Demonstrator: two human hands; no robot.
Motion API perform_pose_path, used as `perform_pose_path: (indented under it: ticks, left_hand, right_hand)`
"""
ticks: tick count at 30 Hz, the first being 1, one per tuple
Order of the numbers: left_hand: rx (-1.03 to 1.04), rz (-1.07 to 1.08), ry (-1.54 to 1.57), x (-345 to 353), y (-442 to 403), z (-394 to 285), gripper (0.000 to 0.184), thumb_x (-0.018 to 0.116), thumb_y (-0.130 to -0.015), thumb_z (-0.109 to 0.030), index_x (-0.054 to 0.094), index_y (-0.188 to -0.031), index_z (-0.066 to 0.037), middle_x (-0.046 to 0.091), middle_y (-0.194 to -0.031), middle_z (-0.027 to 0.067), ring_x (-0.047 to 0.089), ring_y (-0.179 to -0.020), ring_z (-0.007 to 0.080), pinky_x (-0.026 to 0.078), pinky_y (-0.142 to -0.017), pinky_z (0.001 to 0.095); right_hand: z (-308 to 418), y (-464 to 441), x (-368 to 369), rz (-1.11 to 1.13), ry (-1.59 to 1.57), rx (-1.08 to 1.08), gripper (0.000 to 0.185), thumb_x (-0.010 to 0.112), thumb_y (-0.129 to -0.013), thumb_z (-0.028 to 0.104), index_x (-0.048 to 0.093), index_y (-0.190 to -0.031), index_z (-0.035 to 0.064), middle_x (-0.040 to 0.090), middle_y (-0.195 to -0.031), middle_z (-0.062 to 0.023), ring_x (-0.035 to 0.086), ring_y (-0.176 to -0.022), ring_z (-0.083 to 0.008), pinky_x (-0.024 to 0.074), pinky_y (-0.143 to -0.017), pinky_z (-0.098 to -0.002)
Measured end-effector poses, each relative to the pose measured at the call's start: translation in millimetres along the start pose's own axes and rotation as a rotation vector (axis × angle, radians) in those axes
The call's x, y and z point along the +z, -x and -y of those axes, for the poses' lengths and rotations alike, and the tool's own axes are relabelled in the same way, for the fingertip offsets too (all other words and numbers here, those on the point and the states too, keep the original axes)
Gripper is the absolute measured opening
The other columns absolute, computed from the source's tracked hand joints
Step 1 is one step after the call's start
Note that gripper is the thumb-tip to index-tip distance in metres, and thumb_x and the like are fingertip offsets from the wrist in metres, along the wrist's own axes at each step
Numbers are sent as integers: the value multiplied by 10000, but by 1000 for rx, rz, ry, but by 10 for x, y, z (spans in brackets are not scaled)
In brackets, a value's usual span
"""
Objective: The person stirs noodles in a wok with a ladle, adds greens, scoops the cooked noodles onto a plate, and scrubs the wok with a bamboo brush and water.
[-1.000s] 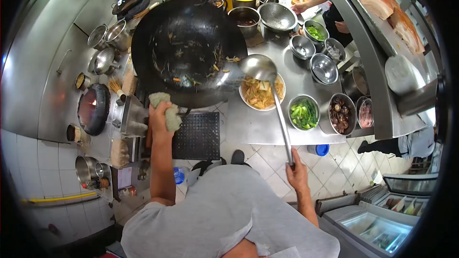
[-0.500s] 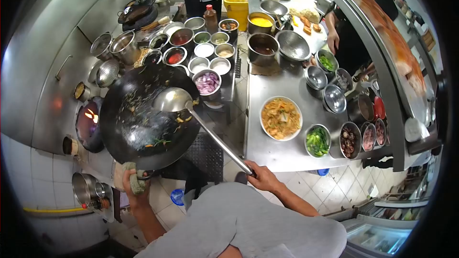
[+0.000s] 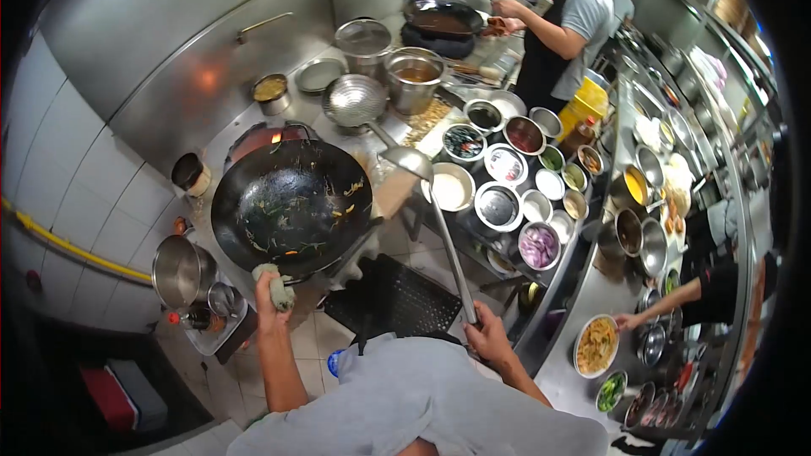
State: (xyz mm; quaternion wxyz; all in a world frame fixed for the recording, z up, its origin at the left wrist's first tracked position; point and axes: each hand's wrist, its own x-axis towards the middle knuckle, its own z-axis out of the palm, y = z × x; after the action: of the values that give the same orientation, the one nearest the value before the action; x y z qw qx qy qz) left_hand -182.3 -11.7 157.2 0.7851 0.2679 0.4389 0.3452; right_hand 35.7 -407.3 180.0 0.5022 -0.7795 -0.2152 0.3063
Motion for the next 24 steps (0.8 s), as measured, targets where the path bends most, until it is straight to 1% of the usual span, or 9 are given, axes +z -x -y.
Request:
perform_pose_path:
  ticks: [4,6,10,12,14,16,18,20,24]
  left_hand:
    - [20,-75,77,-134,-536,-65,90,603,-767,-178,555,-840,-157,537,-680,0,560,-504,163,476,-386,306]
    - [-21,-49,184,-226,-832,-19,93,611,-755,-176,556,-829,-165,538,-687,-1,570,-538,163,488,-413,306]
    - [-61,-89,303,-17,-1192,60,129,627,-748,-217,552,-841,-168,565,-729,44,582,-539,219,501,-419,345]
    - [-25,-63,348,65,-1409,113,107,639,-745,-202,547,-790,-170,561,-676,47,577,-511,233,505,-427,354]
    - [-44,-119,388,229,-1613,148,124,636,-751,-211,535,-806,-164,546,-654,43,565,-505,235,486,-431,373]
    - [8,-120,396,345,-1876,261,128,631,-758,-210,531,-818,-159,528,-659,40,550,-513,230,472,-439,383]
    - [19,-150,428,546,-2045,275,81,617,-760,-141,564,-816,-115,556,-705,56,565,-561,201,492,-490,363]
    - [66,-204,419,677,-2192,253,93,617,-759,-139,564,-820,-93,554,-709,65,564,-567,207,498,-507,365]
    - [51,-267,450,715,-2503,403,89,615,-768,-133,568,-832,-93,552,-725,53,573,-596,202,499,-517,361]
  right_hand:
    - [652,-815,270,217,-182,-38,543,606,-919,43,392,-1418,54,555,-678,-28,515,-482,-97,426,-449,-265]
    - [1190,-1001,443,404,-646,114,628,584,-927,31,305,-1488,79,537,-703,-29,502,-474,-102,436,-441,-266]
    - [1115,-1794,732,457,-300,91,713,611,-919,57,256,-1531,143,492,-759,0,478,-501,-83,386,-420,-234]
    - [1135,-2345,953,451,-260,1,647,499,-926,14,260,-1522,93,509,-698,-5,464,-451,-70,378,-376,-233]
    - [1321,-3031,1176,460,-32,-115,647,515,-901,49,286,-1506,68,533,-703,-38,514,-482,-120,419,-400,-283]
    - [982,-4181,1627,303,241,-454,649,538,-866,87,320,-1474,29,561,-727,-89,577,-562,-203,494,-505,-358]
    - [1655,-4814,2002,355,224,-370,613,554,-836,114,387,-1412,-14,624,-800,-173,642,-700,-339,524,-666,-442]
    - [1814,-5881,2522,295,418,-638,525,545,-829,113,470,-1328,-30,671,-913,-248,656,-854,-435,513,-764,-485]
    - [2390,-6856,3151,388,591,-377,370,524,-796,86,592,-1132,-54,659,-1021,-315,649,-983,-446,518,-804,-501]
